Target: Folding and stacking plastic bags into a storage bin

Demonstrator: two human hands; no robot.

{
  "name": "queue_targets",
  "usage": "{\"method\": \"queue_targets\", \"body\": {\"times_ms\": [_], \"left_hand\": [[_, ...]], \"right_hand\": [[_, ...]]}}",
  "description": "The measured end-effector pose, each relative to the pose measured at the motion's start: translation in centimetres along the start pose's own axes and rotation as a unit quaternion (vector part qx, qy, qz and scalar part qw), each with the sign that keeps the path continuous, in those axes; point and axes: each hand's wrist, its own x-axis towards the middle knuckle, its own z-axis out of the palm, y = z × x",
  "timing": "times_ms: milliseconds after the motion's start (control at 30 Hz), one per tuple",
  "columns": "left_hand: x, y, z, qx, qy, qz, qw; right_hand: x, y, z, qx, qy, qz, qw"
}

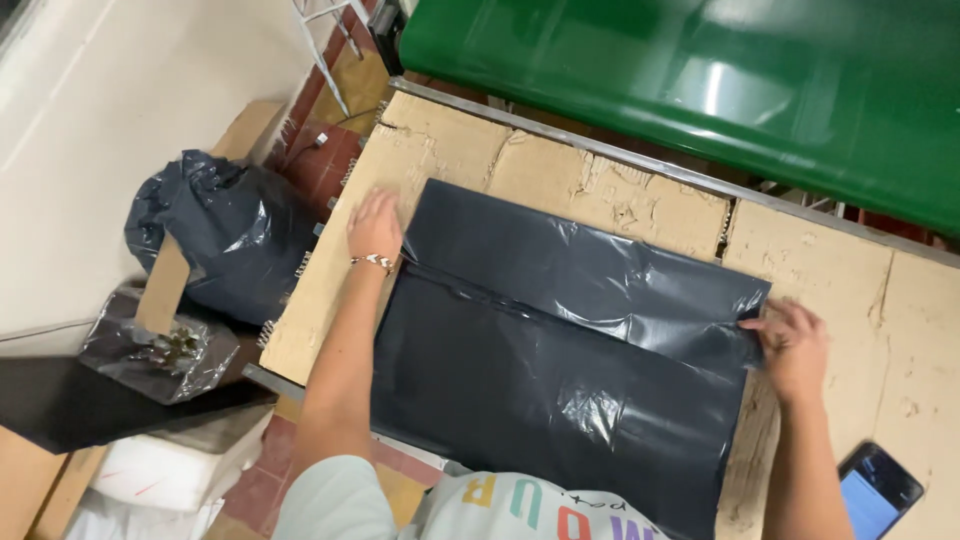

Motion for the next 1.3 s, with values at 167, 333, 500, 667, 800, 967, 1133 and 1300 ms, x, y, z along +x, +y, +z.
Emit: {"method": "queue_targets", "body": {"times_ms": [167,333,500,667,800,967,1133,1300], "left_hand": [[2.2,12.1,2.4,0.095,0.053,0.272,0.956],[0.3,15.5,6.5,0.107,-0.124,0.259,0.952],[4.9,10.0,7.3,0.16,-0.164,0.22,0.948],[7.7,9.9,4.0,0.185,-0.174,0.218,0.942],[5.6,12.0,-4.8,0.081,-0.165,0.206,0.961],[-2.4,11.2,-14.0,0.065,0.163,0.362,0.916],[-15.3,7.8,-13.9,0.078,0.214,0.386,0.894],[-24.3,5.4,-10.0,0.051,0.201,0.379,0.902]], "right_hand": [[7.9,-8.2,0.1,0.023,-0.002,-0.083,0.996],[8.1,-12.2,3.1,-0.095,-0.099,-0.103,0.985],[7.0,-4.9,4.4,-0.201,-0.081,-0.004,0.976],[9.4,-3.2,2.4,-0.177,-0.023,-0.052,0.983],[9.2,-7.8,-5.1,-0.101,0.036,-0.078,0.991],[3.5,-10.4,-11.5,-0.171,0.132,-0.128,0.968],[-7.9,-11.8,-10.8,-0.209,0.029,-0.096,0.973],[-17.0,-12.7,-7.1,-0.215,-0.071,-0.111,0.968]]}}
